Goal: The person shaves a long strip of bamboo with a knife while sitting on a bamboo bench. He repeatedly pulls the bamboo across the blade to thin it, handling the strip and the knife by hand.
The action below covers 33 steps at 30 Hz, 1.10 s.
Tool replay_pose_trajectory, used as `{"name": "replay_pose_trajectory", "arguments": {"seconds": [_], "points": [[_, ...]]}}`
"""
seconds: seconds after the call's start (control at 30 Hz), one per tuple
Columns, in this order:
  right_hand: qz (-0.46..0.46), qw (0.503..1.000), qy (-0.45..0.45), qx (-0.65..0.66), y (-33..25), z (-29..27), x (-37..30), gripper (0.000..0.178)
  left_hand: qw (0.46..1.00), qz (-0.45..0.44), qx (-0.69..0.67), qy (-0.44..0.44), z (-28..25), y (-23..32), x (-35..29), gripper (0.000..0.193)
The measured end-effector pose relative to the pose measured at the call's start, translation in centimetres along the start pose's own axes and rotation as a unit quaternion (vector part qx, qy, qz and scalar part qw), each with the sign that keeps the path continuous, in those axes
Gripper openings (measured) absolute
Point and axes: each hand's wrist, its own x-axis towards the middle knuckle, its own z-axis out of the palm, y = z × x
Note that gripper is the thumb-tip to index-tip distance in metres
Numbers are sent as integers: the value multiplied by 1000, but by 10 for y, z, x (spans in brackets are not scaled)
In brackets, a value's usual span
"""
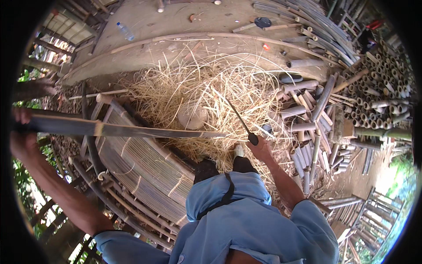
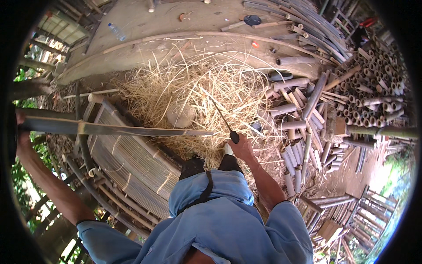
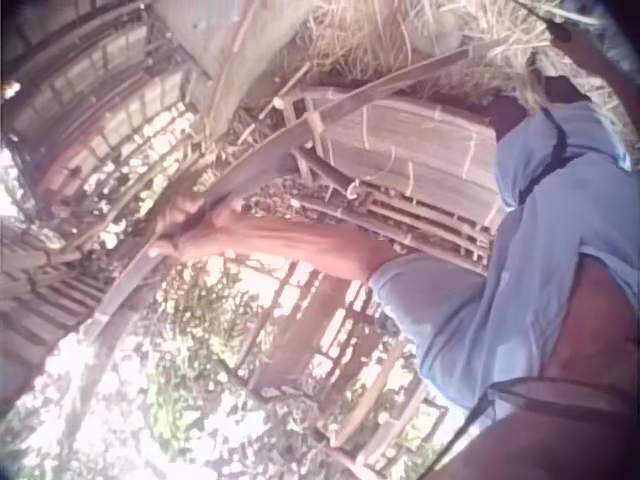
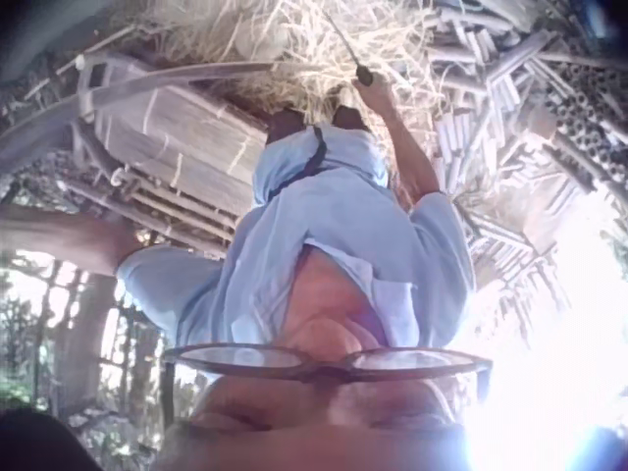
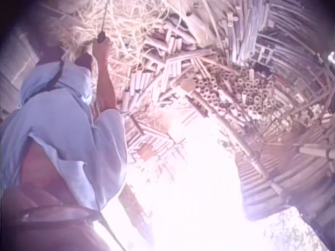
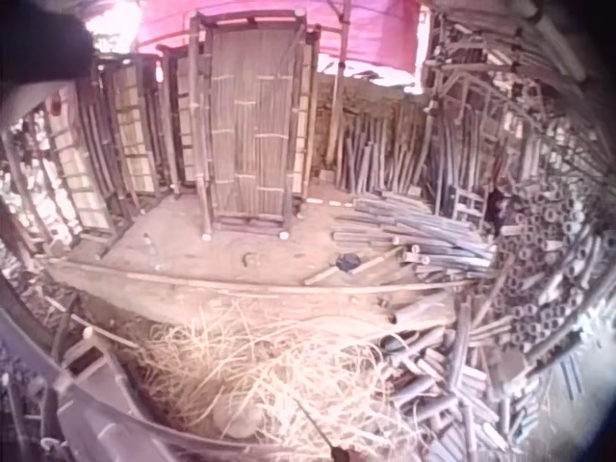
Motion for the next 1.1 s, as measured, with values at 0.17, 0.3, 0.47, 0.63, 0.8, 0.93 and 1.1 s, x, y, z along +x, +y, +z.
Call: {"name": "replay_pose_trajectory", "arguments": {"seconds": [0.17,0.3,0.47,0.63,0.8,0.93,1.1], "points": [[-2,1000,-6,-6,-74,15,-15,50,991,-87,-54,90,31,-113,-21,36],[-4,999,-28,31,-137,15,-36,47,990,-95,-18,106,30,-133,8,18],[-120,990,-20,73,-210,0,-75,39,978,-67,-47,190,22,-112,14,17],[-184,974,-47,127,-268,-12,-115,37,984,-68,-32,162,-6,-107,21,16],[-225,956,-68,173,-301,-23,-143,44,984,-31,48,167,11,-113,18,22],[-262,947,-83,165,-322,-29,-152,46,988,-50,23,146,14,-110,17,21],[-283,948,-90,112,-349,-30,-155,46,993,-29,-21,116,18,-115,5,21]]}}
